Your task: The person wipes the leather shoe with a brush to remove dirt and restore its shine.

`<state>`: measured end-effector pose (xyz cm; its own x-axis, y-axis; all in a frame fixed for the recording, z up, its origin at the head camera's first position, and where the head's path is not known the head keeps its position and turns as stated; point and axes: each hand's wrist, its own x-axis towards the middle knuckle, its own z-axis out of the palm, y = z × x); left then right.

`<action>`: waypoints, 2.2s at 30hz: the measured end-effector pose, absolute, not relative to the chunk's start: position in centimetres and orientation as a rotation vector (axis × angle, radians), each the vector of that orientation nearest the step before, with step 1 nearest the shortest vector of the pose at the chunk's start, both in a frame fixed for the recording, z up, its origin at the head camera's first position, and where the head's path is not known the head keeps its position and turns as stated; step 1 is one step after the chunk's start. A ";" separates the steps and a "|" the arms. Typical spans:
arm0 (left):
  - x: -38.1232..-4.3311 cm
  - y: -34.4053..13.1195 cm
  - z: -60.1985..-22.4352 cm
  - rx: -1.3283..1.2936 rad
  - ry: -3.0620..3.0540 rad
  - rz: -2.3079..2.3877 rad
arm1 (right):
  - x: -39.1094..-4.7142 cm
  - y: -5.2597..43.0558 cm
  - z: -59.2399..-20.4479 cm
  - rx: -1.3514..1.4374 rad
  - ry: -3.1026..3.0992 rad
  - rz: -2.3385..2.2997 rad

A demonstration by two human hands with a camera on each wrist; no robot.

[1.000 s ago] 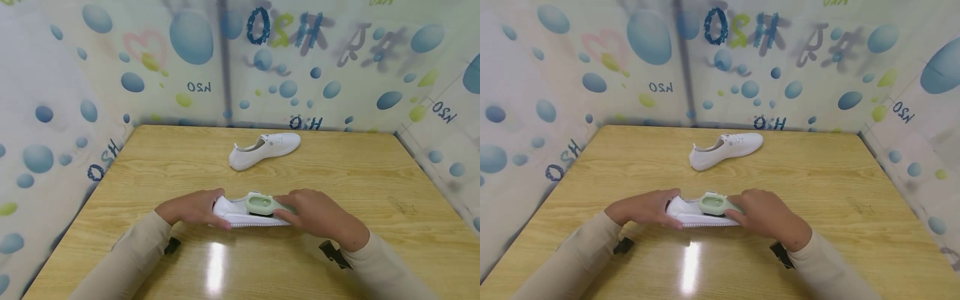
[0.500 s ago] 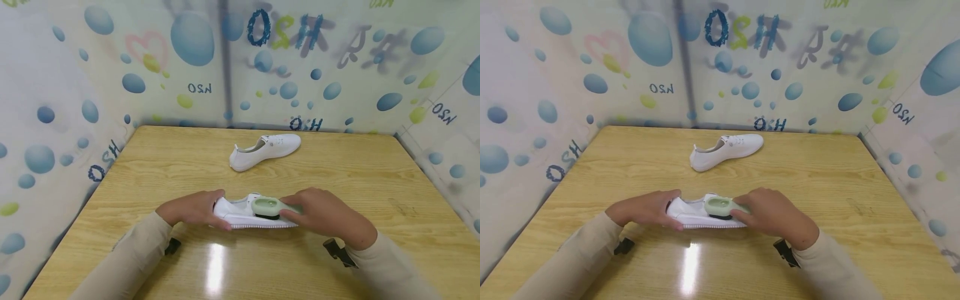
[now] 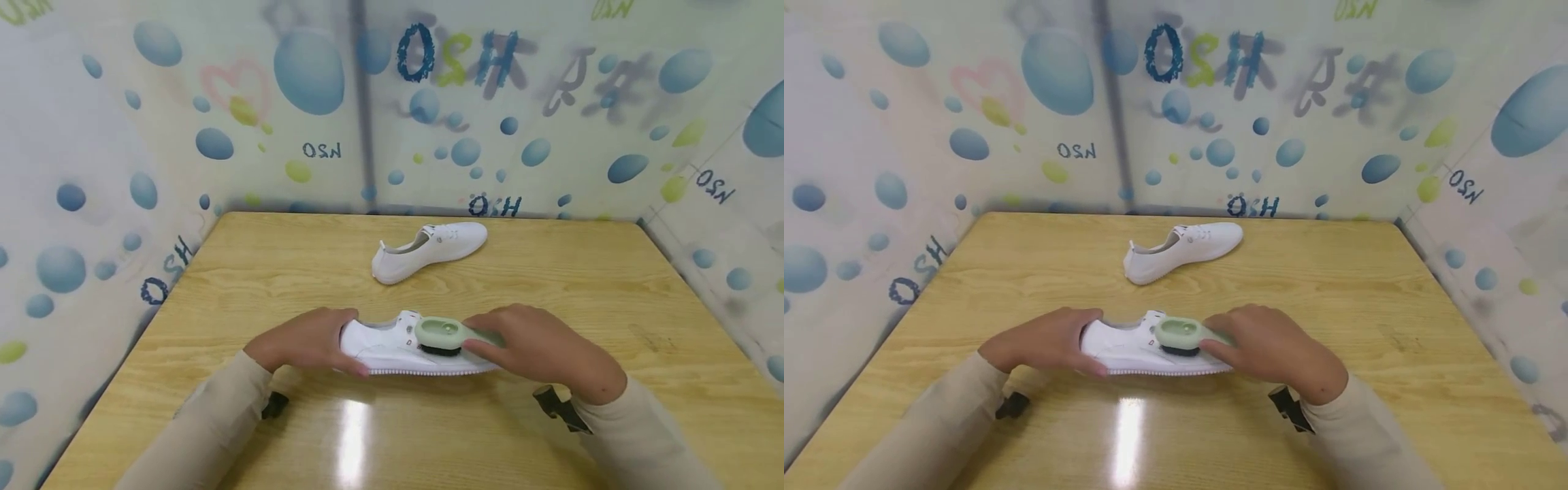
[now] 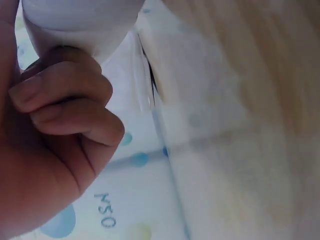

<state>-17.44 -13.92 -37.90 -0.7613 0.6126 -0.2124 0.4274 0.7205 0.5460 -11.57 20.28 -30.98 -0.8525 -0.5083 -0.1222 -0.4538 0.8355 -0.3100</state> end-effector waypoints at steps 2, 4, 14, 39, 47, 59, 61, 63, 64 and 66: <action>-17.5 -14.4 -37.7 0.789 2.629 0.624 | -11.7 20.0 -31.3 -0.753 2.854 -0.365; -17.6 -14.6 -37.4 0.780 2.721 0.554 | -11.8 19.7 -31.6 -0.748 2.894 -0.314; -16.9 -13.0 -36.8 0.855 2.953 0.175 | -12.3 20.4 -33.1 -0.668 2.971 -0.276; -16.7 -14.2 -37.6 0.721 2.778 0.284 | -12.8 21.8 -36.1 -0.607 3.012 -0.326; -17.3 -13.9 -37.7 0.689 2.727 0.374 | -12.6 21.8 -36.2 -0.733 2.873 -0.294; -17.1 -13.5 -37.5 0.706 2.703 0.432 | -12.8 22.8 -35.0 -0.548 2.874 -0.313; -17.2 -13.5 -37.4 0.696 2.700 0.430 | -12.7 22.9 -34.6 -0.552 2.830 -0.321; -17.2 -13.6 -37.5 0.679 2.695 0.427 | -12.6 22.9 -34.5 -0.595 2.788 -0.325; -17.3 -13.7 -37.6 0.667 2.692 0.427 | -12.6 22.7 -34.7 -0.620 2.773 -0.328; -17.3 -13.8 -37.7 0.651 2.686 0.431 | -12.6 22.2 -35.0 -0.685 2.774 -0.338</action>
